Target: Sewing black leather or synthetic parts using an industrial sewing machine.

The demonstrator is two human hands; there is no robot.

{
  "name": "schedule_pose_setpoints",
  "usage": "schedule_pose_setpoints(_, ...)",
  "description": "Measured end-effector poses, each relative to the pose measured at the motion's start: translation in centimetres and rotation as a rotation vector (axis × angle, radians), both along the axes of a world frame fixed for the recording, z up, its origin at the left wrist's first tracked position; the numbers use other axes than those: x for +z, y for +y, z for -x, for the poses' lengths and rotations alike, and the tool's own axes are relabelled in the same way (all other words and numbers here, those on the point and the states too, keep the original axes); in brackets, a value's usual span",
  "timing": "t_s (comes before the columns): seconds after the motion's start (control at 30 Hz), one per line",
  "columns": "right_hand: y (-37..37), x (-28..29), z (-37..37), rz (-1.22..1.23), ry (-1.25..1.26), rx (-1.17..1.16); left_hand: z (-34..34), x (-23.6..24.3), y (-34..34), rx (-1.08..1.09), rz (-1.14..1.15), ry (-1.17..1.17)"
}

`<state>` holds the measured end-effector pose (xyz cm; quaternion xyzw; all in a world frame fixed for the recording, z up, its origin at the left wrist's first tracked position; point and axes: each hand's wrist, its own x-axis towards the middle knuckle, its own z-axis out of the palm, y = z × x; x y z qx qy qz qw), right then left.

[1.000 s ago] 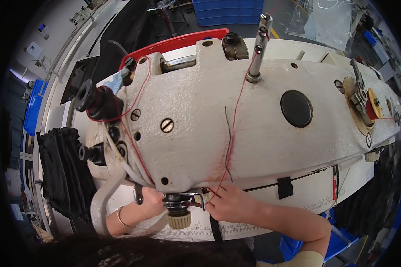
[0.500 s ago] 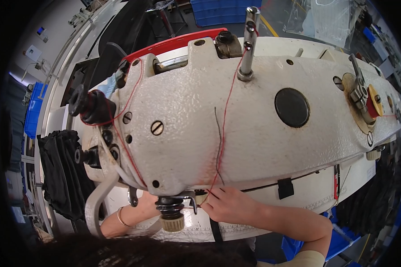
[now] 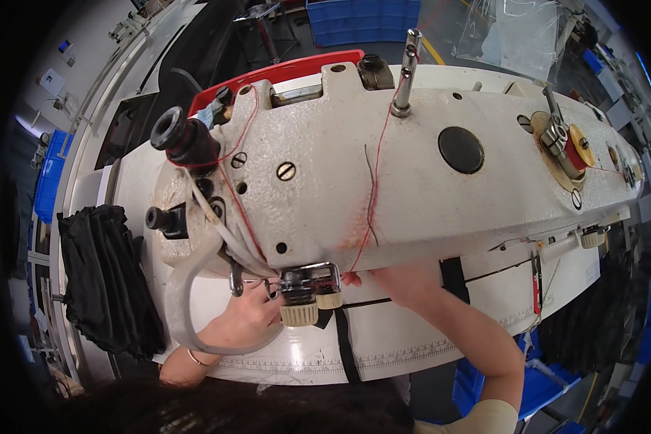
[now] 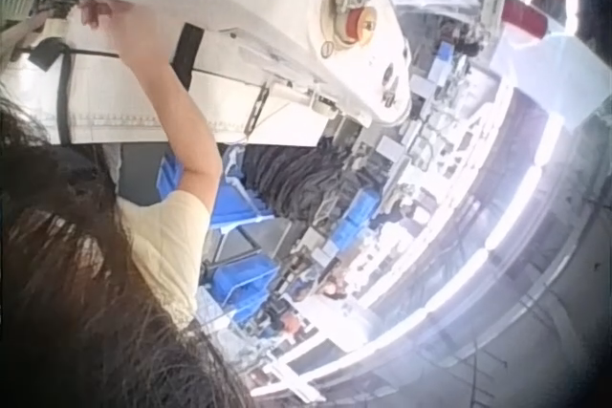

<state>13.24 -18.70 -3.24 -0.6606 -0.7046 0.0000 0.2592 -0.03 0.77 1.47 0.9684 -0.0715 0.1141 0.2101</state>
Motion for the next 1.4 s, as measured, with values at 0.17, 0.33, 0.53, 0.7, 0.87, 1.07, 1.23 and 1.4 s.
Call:
schedule_pose_setpoints(0.17,1.0,0.7,-0.4,-0.071,-0.242,0.056,0.0,-0.1,0.1,-0.049,-0.077,0.001)
schedule_pose_setpoints(0.33,2.8,1.4,-1.3,-0.133,-0.253,0.014,-1.0,-0.6,1.0,-0.026,-0.032,-0.046)
schedule_pose_setpoints(0.53,2.7,-4.3,-3.0,0.03,0.108,-0.073,-2.0,-1.1,2.5,0.137,0.146,-0.081)
schedule_pose_setpoints(0.7,4.2,-0.7,-2.8,0.004,-0.266,-0.088,-1.3,-1.1,2.6,0.23,-0.038,-0.054)
schedule_pose_setpoints(0.87,-0.6,5.1,2.7,0.181,0.677,0.295,3.0,4.4,-1.9,0.088,-0.178,0.252)
schedule_pose_setpoints(1.07,-0.4,7.5,3.6,0.631,1.254,0.376,2.8,3.2,1.6,-0.295,0.102,0.208)
schedule_pose_setpoints(1.23,3.5,6.3,3.9,0.258,1.336,-0.223,4.2,5.4,1.3,0.131,-0.691,-0.519)
schedule_pose_setpoints(1.4,6.7,4.2,4.7,0.174,1.33,-0.265,7.2,0.5,-2.7,0.451,-0.241,-0.01)
